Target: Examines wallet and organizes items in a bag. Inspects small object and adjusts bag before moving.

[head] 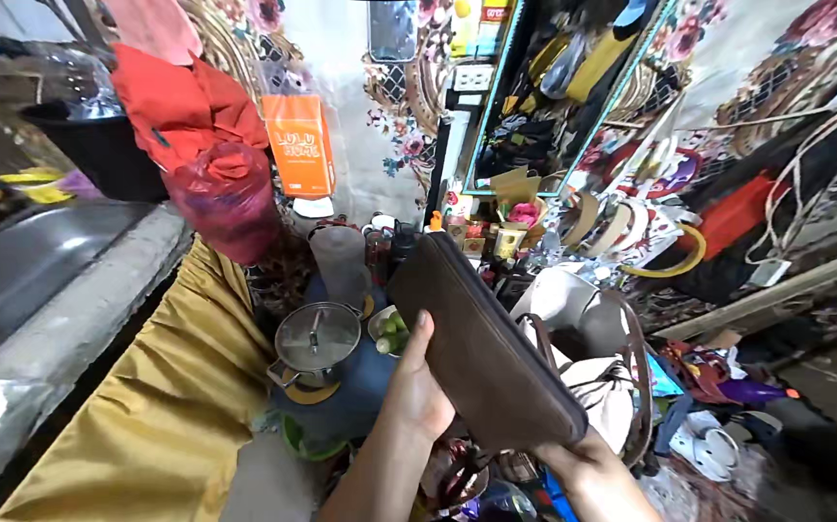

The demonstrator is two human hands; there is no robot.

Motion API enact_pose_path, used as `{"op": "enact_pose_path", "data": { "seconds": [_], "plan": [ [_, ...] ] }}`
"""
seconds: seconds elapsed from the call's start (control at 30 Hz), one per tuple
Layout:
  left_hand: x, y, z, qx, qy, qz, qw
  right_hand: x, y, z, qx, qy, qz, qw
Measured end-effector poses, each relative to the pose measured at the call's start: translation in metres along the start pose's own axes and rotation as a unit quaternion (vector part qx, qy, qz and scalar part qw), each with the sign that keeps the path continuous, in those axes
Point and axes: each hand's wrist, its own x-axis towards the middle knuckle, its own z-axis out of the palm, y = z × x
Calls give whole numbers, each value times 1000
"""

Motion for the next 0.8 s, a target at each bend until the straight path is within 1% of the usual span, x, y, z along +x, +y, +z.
{"op": "enact_pose_path", "data": {
  "seconds": [0.03,0.1,0.17,0.27,0.4,0.5,0.63,0.8],
  "plan": [
    [1,3,3,-8,26,16,999,0,3,0,-42,1,-47,998],
    [1,5,7,-18,66,41,997,-4,-4,5,-113,10,-91,989],
    [1,4,9,-31,83,58,994,-5,-14,13,-165,28,-94,981],
    [-2,1,11,-52,89,84,991,0,-17,20,-214,67,-77,972],
    [-9,-2,15,-81,55,119,988,1,-17,28,-200,95,-78,972],
    [-19,-4,14,-77,-12,106,991,0,-19,24,-150,106,-97,978],
    [-28,-5,3,-19,-74,83,994,0,-17,-3,-85,33,-98,991],
    [-42,-10,-23,29,-118,60,991,-13,-7,-32,-91,-12,-120,989]
  ]
}}
